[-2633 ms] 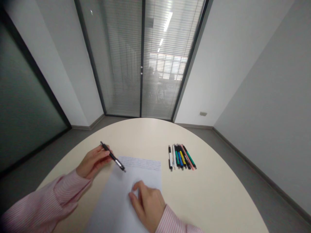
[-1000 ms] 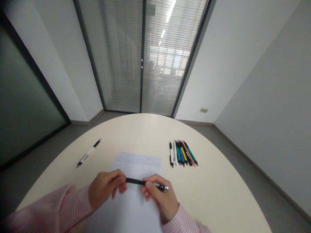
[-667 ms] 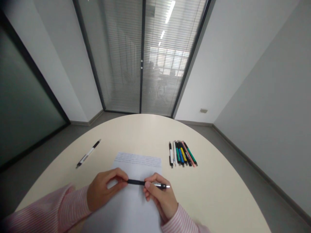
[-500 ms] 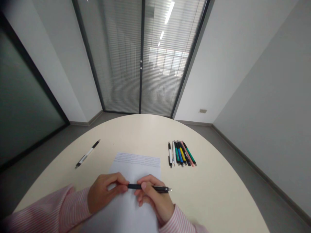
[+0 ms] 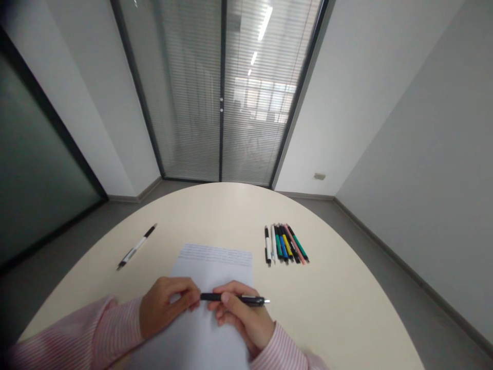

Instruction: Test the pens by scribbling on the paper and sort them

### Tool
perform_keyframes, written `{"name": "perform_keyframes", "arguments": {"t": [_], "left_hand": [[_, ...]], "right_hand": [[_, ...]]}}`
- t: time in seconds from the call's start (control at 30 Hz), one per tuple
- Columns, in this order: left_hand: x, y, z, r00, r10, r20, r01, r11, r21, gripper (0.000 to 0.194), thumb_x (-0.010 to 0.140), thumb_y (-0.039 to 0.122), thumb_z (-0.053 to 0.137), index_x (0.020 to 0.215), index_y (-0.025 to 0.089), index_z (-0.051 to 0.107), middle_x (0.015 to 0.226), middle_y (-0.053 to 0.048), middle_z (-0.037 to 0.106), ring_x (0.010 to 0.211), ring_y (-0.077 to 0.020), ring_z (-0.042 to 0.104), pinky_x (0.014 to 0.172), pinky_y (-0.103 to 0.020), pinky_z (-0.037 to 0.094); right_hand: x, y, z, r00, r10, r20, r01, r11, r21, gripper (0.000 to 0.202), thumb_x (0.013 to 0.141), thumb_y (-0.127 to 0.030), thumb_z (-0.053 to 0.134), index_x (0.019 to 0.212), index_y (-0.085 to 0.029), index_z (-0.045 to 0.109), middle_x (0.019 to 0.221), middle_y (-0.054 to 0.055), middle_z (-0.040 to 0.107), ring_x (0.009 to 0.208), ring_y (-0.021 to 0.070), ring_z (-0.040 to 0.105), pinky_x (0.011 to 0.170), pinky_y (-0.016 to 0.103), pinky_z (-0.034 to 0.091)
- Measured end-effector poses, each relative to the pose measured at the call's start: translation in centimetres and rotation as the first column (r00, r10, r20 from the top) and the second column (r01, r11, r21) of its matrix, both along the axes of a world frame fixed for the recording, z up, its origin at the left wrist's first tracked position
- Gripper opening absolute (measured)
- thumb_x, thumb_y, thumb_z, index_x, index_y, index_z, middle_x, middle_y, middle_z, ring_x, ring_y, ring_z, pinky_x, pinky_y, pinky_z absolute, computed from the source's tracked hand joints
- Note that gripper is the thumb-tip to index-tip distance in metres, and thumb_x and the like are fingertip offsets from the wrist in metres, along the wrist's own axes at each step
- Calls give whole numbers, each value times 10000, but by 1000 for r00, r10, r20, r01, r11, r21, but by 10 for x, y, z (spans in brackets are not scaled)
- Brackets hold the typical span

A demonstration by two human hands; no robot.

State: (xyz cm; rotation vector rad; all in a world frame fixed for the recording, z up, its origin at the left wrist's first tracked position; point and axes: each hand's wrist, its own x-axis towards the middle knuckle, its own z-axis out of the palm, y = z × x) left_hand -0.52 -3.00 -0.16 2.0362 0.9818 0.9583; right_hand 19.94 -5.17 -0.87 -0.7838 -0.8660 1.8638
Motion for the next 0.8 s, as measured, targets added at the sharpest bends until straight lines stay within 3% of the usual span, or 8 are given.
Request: {"name": "perform_keyframes", "arguments": {"t": [0.1,0.2,0.23,0.43,0.5,0.57,0.67,0.8], "left_hand": [[1,0,0,997,25,78,-28,999,33,180,762,241,650,928,170,632,754,-11,691,609,-120,631,613,-191,500],[1,-1,0,997,12,73,-23,988,153,36,801,184,588,792,174,621,715,-7,659,629,-121,619,626,-196,488],[0,-1,0,998,15,62,-25,984,175,73,819,183,568,768,173,621,700,-6,652,633,-122,618,626,-196,484],[-3,0,-1,997,46,-57,-43,997,57,202,873,274,527,739,182,646,636,11,662,584,-112,616,590,-186,466],[-2,0,-1,999,34,-28,-33,999,43,145,850,302,561,850,185,647,711,1,685,626,-122,630,627,-199,484],[-1,1,-2,999,41,19,-43,995,86,167,809,288,612,941,187,627,794,-16,690,690,-140,639,671,-221,498],[0,2,-3,999,27,46,-35,981,189,87,830,223,570,851,181,644,747,-19,667,678,-141,628,648,-220,488],[-2,3,-2,999,39,2,-39,985,166,117,831,236,584,786,172,671,656,-1,657,592,-123,615,590,-198,458]], "right_hand": [[0,-1,1,1000,-4,-9,4,1000,1,231,750,-305,734,867,-107,708,743,89,717,593,87,608,529,171,462],[0,-1,2,1000,-3,-9,3,1000,-7,243,743,-308,740,869,-103,707,742,90,716,596,88,608,537,175,464],[0,-1,3,1000,-6,-8,6,1000,-10,246,741,-309,742,869,-103,707,743,92,717,597,89,609,540,177,466],[-1,0,4,1000,-19,7,19,1000,-16,239,733,-306,749,858,-106,710,739,91,720,595,92,612,543,180,464],[-1,0,4,1000,-19,13,19,1000,-12,242,731,-310,749,860,-108,712,742,92,720,596,96,612,545,185,466],[-1,0,4,1000,-22,12,23,1000,-9,245,734,-313,746,868,-111,713,746,90,719,597,96,611,547,184,468],[-1,-1,6,1000,-28,8,28,1000,-12,252,729,-318,751,867,-111,712,743,86,717,602,94,610,549,178,471],[-2,-2,9,998,-47,30,48,998,-36,275,709,-328,766,864,-108,711,744,88,716,608,99,613,553,181,480]]}}
